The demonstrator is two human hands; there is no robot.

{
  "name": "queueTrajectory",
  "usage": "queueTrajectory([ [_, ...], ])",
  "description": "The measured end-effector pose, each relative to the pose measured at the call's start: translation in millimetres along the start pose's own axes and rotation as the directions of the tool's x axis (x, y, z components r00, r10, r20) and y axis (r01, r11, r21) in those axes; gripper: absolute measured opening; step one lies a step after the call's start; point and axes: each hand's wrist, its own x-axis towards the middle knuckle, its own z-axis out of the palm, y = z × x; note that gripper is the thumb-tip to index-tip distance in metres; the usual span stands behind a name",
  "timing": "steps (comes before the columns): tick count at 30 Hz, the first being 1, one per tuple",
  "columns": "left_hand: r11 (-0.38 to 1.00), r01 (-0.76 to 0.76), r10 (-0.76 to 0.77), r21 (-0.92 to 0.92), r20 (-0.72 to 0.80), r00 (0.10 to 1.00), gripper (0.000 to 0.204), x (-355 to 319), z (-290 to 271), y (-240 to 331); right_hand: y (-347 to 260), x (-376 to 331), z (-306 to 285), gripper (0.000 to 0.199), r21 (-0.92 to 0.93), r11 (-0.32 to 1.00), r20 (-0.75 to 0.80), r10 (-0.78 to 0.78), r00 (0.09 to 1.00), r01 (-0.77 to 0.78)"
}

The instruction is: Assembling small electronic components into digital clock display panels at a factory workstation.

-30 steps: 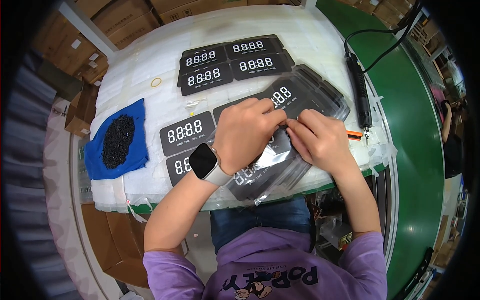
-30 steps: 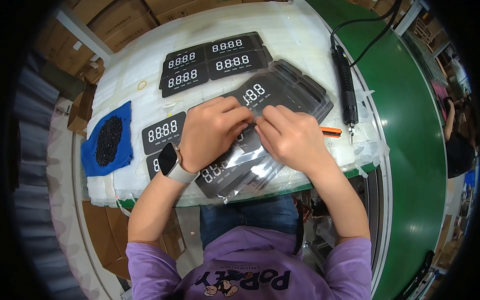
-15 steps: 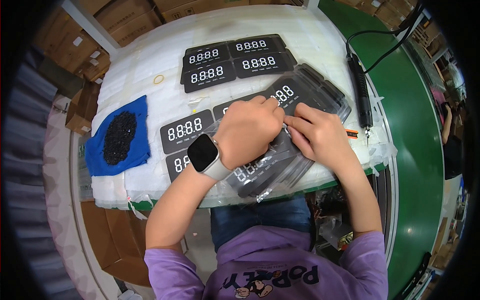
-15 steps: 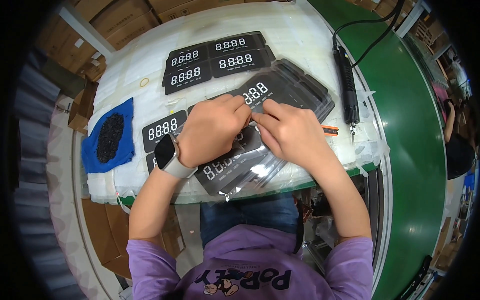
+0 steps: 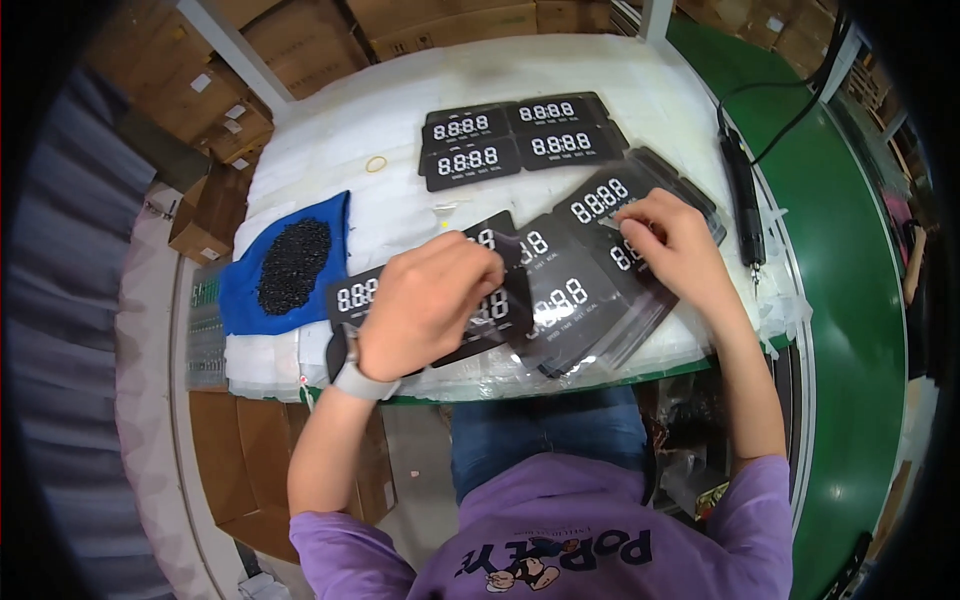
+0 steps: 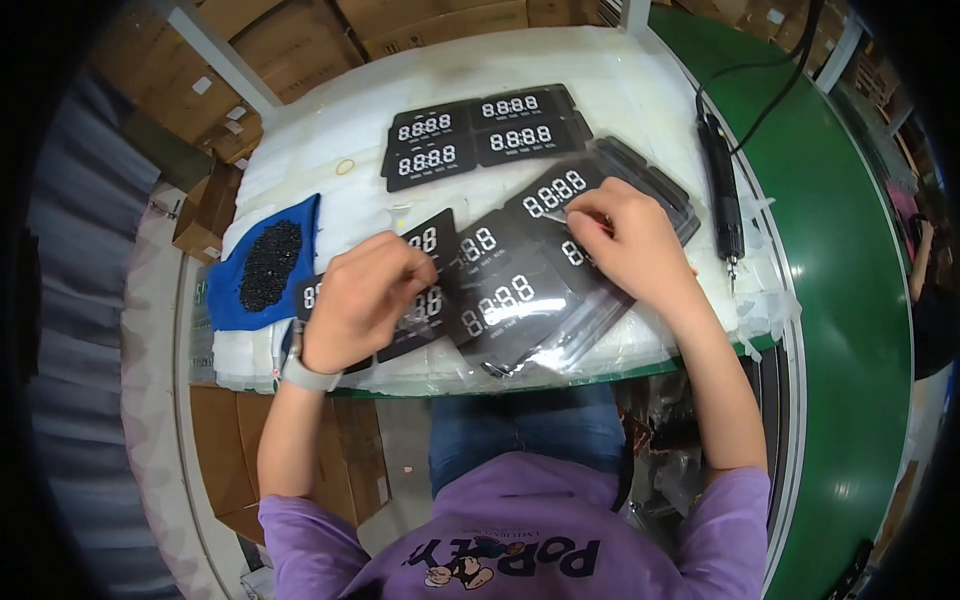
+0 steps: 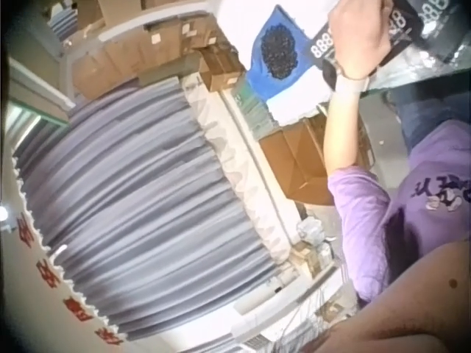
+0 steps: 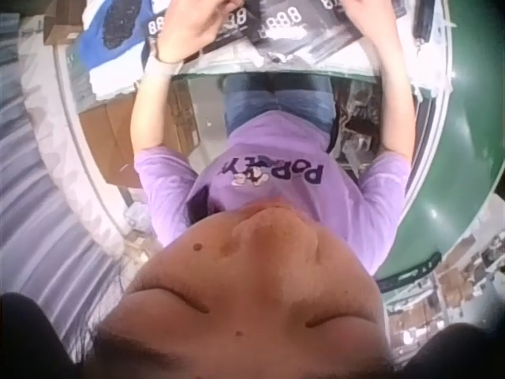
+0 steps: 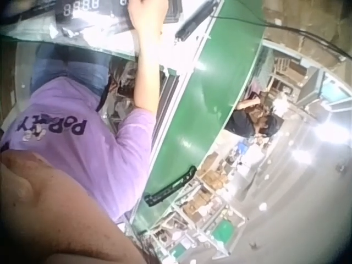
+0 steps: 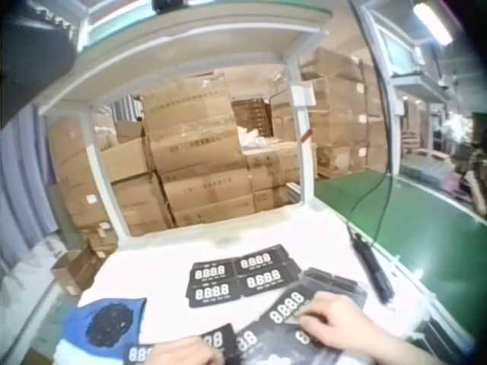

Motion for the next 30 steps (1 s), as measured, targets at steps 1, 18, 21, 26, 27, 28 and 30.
queueTrajectory([
  [1, 0.995, -0.063, 0.069, 0.075, -0.071, 0.995, 0.015, 4, 6, 0, -3, 4, -3, 0.02, 0.203, 0.962, 0.068, 0.171, 0.983, -0.182],
  [18, 0.987, -0.109, 0.112, -0.119, 0.023, 0.993, 0.018, 9, 5, 16, -33, 8, -16, 0.014, 0.402, 0.681, 0.545, 0.359, 0.757, -0.612],
  [21, 0.948, 0.083, -0.076, -0.306, 0.037, 0.996, 0.011, -22, -22, 5, -4, -4, -29, 0.012, 0.475, 0.675, 0.408, 0.399, 0.821, -0.564],
  [26, 0.775, 0.227, -0.48, -0.59, -0.315, 0.819, 0.016, -69, -50, -31, 20, -11, -50, 0.011, 0.397, 0.671, 0.405, 0.484, 0.776, -0.626],
  [27, 0.797, 0.249, -0.484, -0.55, -0.335, 0.809, 0.017, -72, -56, -34, 15, -10, -47, 0.011, 0.387, 0.669, 0.415, 0.487, 0.768, -0.634],
  [28, 0.817, 0.263, -0.48, -0.512, -0.353, 0.803, 0.018, -69, -58, -34, 11, -10, -46, 0.011, 0.375, 0.669, 0.416, 0.498, 0.761, -0.642],
  [30, 0.752, 0.304, -0.568, -0.585, -0.34, 0.749, 0.016, -51, -53, -24, 4, -7, -38, 0.019, 0.261, 0.754, 0.393, 0.487, 0.78, -0.603],
])
